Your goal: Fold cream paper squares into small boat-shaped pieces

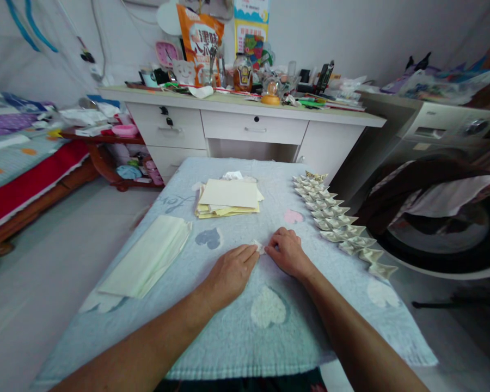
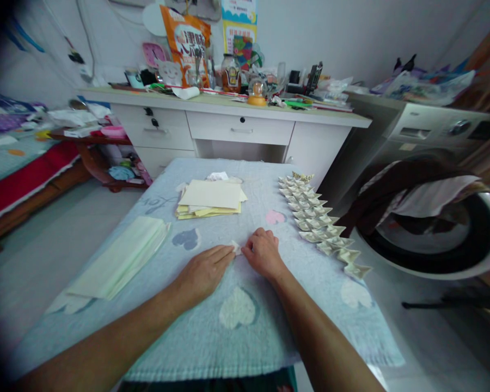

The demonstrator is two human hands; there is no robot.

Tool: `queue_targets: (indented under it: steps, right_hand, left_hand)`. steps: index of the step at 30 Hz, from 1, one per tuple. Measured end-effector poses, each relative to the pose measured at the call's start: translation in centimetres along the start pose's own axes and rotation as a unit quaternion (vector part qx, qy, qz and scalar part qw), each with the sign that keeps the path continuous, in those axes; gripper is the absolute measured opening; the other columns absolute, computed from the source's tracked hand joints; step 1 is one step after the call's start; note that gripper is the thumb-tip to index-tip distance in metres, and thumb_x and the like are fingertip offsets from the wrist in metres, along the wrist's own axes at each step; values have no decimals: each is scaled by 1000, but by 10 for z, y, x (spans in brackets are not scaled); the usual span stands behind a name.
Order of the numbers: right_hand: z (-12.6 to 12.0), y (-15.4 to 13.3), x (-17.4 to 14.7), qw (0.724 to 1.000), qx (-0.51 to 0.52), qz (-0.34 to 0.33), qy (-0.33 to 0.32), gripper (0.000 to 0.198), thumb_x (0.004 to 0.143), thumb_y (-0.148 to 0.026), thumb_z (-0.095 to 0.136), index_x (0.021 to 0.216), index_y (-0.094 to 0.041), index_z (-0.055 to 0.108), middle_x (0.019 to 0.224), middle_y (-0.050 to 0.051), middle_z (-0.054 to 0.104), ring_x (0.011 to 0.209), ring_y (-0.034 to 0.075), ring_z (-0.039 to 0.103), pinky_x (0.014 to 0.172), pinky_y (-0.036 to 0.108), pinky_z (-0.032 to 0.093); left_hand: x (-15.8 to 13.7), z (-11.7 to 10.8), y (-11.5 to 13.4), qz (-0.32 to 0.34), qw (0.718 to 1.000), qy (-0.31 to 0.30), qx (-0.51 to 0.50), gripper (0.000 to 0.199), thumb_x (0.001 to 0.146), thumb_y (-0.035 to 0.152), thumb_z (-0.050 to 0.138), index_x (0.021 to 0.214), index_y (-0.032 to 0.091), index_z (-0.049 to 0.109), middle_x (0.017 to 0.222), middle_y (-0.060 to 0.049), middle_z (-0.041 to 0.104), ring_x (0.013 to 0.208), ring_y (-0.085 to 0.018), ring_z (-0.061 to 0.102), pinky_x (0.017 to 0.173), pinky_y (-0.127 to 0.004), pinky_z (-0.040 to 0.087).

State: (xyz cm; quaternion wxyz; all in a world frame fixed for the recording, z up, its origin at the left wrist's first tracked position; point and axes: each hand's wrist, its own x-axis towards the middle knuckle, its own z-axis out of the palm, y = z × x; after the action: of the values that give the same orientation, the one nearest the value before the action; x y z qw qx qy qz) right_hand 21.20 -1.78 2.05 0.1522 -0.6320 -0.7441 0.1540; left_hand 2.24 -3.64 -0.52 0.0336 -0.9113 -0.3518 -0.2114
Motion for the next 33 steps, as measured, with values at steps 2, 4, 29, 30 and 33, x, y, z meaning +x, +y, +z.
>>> queue_targets:
  steps: [2, 4, 29, 30, 33]
  right_hand:
    - [0, 0, -1, 1000, -9, 7, 1, 15, 83, -31, 63, 74, -19, 65, 94, 4, 57, 94, 21, 45, 77, 32, 27]
    - [0, 0, -2, 1000, -19, 14, 2, 17, 82, -34, 64, 74, -19, 65, 95, 5, 56, 94, 21, 44, 77, 32, 27]
    - [4, 1, -6, 998, -66, 1, 18, 10, 86, -28, 55, 85, -21, 62, 101, 6, 54, 96, 23, 43, 79, 35, 29]
    - [5, 1, -6, 997, -72, 1, 17, 10, 87, -27, 54, 85, -20, 62, 102, 7, 54, 96, 23, 43, 79, 35, 29]
    - [4, -1, -6, 997, -81, -2, 17, 12, 89, -24, 51, 85, -20, 61, 103, 8, 54, 95, 23, 43, 79, 35, 30]
  left_hand:
    - [0, -1, 1, -1, 1000, -8, 3, 28, 93, 13, 42, 114, 14, 60, 119, -10, 65, 110, -20, 61, 94, -36, 53]
    - [0, -1, 2, 0, 1000, -13, 6, 28, 92, 13, 42, 114, 13, 60, 120, -11, 65, 110, -21, 61, 95, -36, 53]
    - [3, -4, 1, -14, 999, -26, -13, 32, 87, 9, 48, 116, 14, 61, 120, -11, 65, 109, -22, 60, 94, -38, 52]
    - [2, -3, 1, -15, 999, -27, -15, 31, 87, 10, 48, 115, 14, 61, 119, -11, 65, 108, -22, 60, 94, -38, 52]
    - [3, -4, 0, -10, 999, -26, -22, 32, 87, 10, 48, 116, 14, 60, 119, -10, 65, 108, -22, 59, 94, -38, 52]
